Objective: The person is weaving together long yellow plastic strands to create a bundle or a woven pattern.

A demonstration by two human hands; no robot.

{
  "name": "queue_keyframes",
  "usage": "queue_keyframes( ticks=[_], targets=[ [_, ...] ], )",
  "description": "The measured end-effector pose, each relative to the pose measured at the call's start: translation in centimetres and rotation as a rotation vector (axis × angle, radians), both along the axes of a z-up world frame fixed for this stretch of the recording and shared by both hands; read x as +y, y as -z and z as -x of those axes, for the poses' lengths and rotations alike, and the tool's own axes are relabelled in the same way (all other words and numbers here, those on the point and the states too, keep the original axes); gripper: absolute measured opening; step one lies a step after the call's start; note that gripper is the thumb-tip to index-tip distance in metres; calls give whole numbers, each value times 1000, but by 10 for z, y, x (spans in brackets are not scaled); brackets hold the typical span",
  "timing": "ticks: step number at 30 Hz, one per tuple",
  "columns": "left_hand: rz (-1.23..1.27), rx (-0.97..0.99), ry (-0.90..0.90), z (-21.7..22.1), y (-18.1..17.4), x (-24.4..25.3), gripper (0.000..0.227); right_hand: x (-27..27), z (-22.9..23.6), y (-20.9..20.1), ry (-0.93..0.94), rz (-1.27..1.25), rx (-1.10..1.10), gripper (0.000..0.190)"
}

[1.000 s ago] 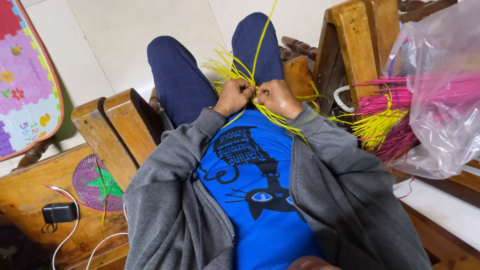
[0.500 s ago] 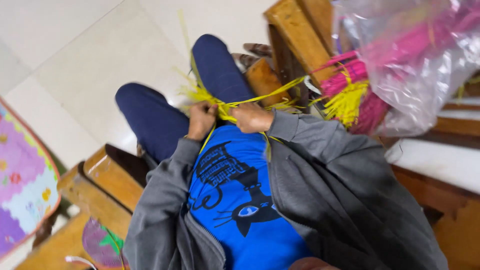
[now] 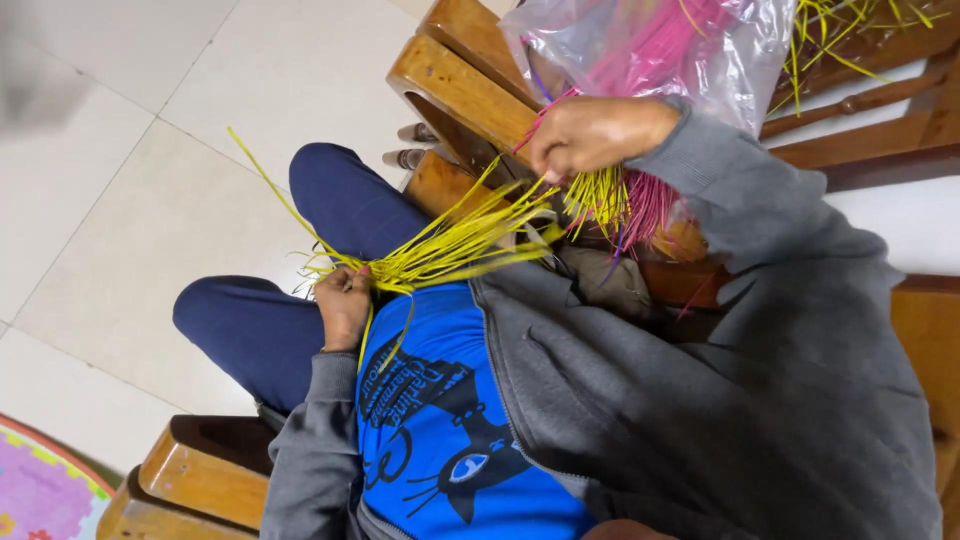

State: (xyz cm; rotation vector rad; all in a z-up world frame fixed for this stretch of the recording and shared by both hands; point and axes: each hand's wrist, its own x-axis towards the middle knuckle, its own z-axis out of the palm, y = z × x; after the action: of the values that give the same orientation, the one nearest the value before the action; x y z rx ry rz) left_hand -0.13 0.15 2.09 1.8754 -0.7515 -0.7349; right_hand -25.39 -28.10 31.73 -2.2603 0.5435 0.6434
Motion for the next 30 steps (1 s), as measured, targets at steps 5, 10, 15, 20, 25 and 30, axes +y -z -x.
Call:
queue_keyframes(
  ticks=[5,10,15,20,25,30],
  targets=[
    [27,-42,52,-4,-8,-1,33,-23,23,62,-26,320,410,30],
    [33,25,-7,-8,22,2,20,-47,54,124,-333,315,133,10],
    [46,33,-22,-6,17,0,17,-66,73,165,-318,293,209,7],
    [41,30,-31,-7,19,2,16,-85,94,197,-318,422,312,8],
    [58,40,-28,-8,24,2,17,-106,106,203,-230,376,389,11],
    [70,44,-18,-8,31,3,19,-109,114,211,-195,310,466,8]
  ],
)
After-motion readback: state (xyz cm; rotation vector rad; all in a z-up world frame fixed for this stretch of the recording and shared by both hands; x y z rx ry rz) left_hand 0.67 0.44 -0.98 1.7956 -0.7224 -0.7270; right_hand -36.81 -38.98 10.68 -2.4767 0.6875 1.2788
